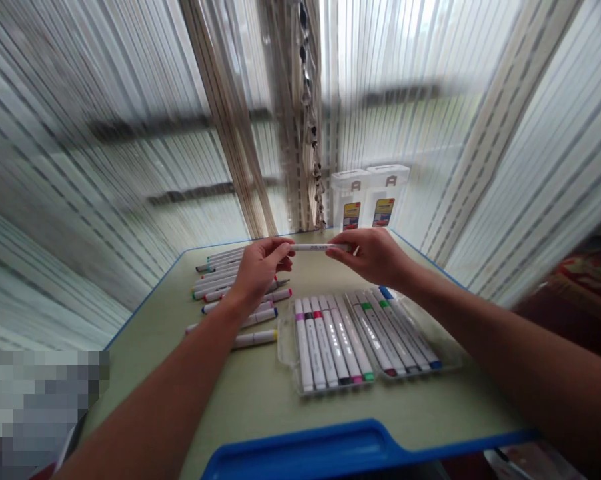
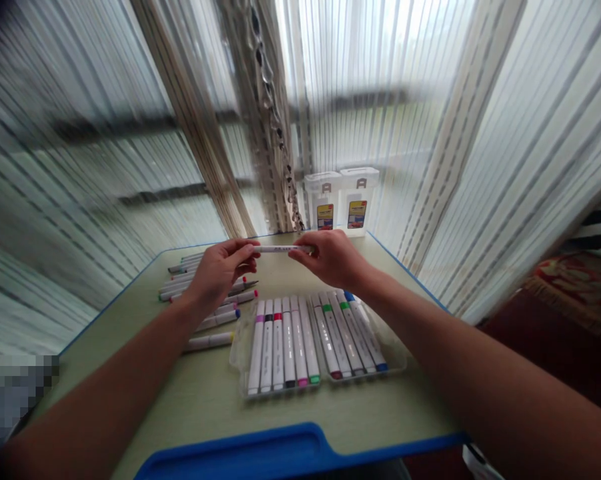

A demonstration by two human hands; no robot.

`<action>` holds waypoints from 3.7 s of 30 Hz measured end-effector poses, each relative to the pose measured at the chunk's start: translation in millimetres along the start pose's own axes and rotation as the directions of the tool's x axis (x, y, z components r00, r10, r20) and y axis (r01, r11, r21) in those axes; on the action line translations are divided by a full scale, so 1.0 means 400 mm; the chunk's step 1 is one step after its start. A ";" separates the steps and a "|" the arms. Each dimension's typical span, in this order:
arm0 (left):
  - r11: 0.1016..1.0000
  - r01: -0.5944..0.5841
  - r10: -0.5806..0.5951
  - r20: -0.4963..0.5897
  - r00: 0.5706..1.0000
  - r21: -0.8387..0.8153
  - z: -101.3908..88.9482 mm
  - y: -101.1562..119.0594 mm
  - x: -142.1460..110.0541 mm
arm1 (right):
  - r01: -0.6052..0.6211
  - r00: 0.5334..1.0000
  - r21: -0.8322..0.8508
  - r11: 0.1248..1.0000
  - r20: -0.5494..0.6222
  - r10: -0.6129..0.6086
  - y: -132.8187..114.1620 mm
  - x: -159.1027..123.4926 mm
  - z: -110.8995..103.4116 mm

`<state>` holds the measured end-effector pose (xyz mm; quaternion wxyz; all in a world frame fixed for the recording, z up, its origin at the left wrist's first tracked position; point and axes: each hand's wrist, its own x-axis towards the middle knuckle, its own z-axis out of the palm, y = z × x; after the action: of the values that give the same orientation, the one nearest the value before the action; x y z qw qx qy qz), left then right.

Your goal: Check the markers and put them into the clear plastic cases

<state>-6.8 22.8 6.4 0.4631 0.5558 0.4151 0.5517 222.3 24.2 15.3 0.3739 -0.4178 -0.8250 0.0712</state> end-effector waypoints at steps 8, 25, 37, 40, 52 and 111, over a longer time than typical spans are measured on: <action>0.994 -0.026 0.043 0.169 0.985 -0.102 -0.006 0.026 -0.015 | -0.320 0.931 0.722 0.613 0.121 0.344 0.024 0.013 0.004; 0.936 0.096 0.076 0.461 0.884 -0.337 0.002 0.054 -0.037 | -0.402 0.911 0.884 0.239 0.361 0.199 0.059 0.004 -0.004; 0.944 0.111 0.028 0.411 0.911 -0.311 0.005 0.055 -0.037 | -0.368 0.927 0.893 0.257 0.331 0.176 0.053 0.005 -0.004; 0.947 0.117 0.011 0.396 0.918 -0.298 0.004 0.056 -0.037 | -0.356 0.932 0.894 0.272 0.317 0.177 0.051 0.005 -0.004; 0.941 0.182 -0.042 0.436 0.899 -0.286 -0.006 0.046 -0.032 | -0.340 0.937 0.894 0.292 0.294 0.191 0.043 0.006 -0.005; 0.979 0.103 -0.069 0.193 0.979 -0.175 0.000 0.028 -0.021 | -0.288 0.928 0.882 0.373 0.161 0.335 0.040 0.015 -0.002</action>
<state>-7.7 12.1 15.2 0.5729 0.5411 0.3408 0.5127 230.6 38.6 12.4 0.5352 -0.3056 -0.5589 0.5548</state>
